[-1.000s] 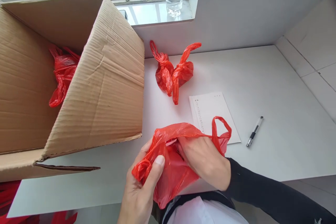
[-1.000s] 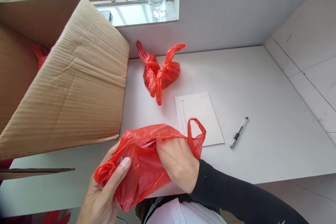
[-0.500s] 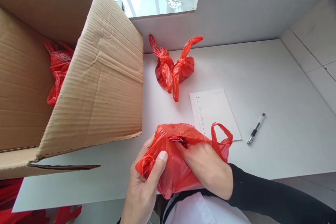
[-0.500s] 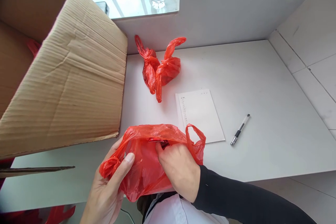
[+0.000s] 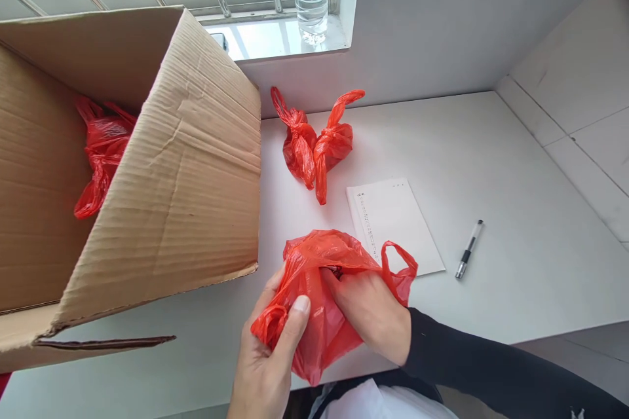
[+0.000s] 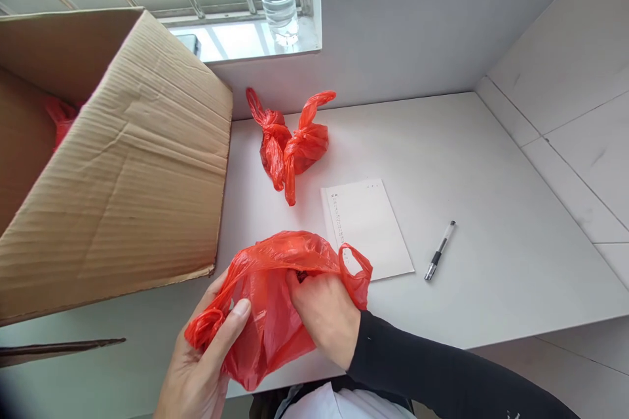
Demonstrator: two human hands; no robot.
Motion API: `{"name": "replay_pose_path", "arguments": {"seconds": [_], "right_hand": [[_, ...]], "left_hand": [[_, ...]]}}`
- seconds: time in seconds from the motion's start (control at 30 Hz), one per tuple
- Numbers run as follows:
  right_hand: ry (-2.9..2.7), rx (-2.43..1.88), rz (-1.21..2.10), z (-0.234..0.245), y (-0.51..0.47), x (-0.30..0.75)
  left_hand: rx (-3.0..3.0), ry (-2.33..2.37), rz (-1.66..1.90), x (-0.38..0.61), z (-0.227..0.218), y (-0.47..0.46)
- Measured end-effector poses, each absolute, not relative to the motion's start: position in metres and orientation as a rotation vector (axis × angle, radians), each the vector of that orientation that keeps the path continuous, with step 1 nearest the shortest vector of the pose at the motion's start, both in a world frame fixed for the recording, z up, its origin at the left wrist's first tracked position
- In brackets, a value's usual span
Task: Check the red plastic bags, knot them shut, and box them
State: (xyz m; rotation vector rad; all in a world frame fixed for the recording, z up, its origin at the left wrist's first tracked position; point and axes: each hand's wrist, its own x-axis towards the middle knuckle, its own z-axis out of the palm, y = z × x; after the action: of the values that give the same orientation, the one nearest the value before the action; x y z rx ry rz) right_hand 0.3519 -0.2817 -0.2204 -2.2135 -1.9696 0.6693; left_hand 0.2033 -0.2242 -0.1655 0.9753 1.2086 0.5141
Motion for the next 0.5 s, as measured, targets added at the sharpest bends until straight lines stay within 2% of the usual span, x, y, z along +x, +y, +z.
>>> {"name": "replay_pose_path", "arguments": {"seconds": [0.3, 0.5], "right_hand": [[-1.830, -2.118, 0.757, -0.176, -0.290, 0.371], [-2.053, -2.202, 0.819, -0.191, -0.295, 0.370]], "left_hand": [[0.967, 1.211, 0.602, 0.209, -0.159, -0.221], [1.023, 1.177, 0.593, 0.202, -0.165, -0.222]]}}
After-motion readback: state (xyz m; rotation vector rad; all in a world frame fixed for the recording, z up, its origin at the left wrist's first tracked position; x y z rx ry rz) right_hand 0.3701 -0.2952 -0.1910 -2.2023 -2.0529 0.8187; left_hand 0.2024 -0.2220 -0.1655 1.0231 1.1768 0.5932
